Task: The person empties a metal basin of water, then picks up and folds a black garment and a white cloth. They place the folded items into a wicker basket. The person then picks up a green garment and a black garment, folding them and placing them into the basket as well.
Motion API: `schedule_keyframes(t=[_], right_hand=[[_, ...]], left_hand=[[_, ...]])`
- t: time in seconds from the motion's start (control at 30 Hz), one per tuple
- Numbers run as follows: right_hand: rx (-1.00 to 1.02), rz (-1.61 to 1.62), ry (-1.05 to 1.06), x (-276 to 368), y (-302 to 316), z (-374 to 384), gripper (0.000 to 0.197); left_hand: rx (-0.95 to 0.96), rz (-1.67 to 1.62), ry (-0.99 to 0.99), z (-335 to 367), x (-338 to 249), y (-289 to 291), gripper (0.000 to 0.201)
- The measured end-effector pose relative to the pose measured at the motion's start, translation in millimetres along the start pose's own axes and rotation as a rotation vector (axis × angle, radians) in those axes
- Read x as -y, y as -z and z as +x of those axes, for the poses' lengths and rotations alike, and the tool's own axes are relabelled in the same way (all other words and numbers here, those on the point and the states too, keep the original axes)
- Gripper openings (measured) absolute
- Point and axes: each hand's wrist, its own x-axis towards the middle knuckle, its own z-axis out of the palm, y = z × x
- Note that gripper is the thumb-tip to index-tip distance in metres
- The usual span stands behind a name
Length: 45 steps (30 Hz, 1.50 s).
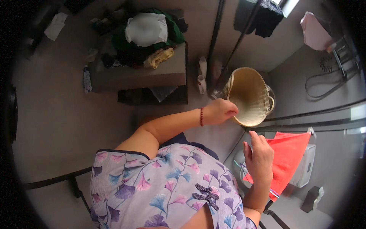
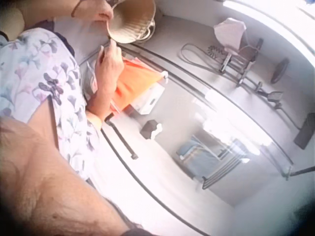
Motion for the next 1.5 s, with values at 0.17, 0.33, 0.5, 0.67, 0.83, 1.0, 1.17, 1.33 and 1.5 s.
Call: schedule_keyframes(t=[0.17,0.33,0.5,0.67,0.83,1.0,1.17,1.33,1.5], right_hand=[[0.133,-0.005,0.271,53.5,-2.8,93.6,0.031],[0.132,0.105,0.471,95.0,-45.5,191.2,0.029],[0.047,0.348,0.438,124.2,-103.9,267.2,0.039],[0.107,0.656,0.175,153.6,-143.0,325.6,0.064],[0.077,0.705,0.069,171.3,-161.1,363.7,0.070],[0.125,0.882,0.057,160.7,-179.0,381.3,0.046],[-0.080,0.677,0.393,151.0,-173.8,379.1,0.032],[0.025,0.750,0.644,141.5,-161.5,357.1,0.028],[0.145,0.691,0.970,142.5,-155.3,333.2,0.033]], left_hand=[[-0.482,0.141,-0.045,-22.4,27.9,119.6,0.009],[-0.865,0.425,-0.055,-61.7,46.3,239.6,0.011],[-0.983,0.614,0.107,-92.4,62.9,308.9,0.026],[-0.922,0.594,0.211,-95.9,68.1,327.8,0.040],[-0.839,0.598,0.244,-80.6,67.8,324.9,0.057],[-0.867,0.695,0.291,-61.8,67.9,318.1,0.047],[-0.864,0.896,0.219,-61.5,57.4,305.3,0.032],[-0.911,0.751,0.155,-45.6,50.0,265.0,0.036],[-1.180,-0.556,0.239,-53.2,46.8,230.3,0.043]])
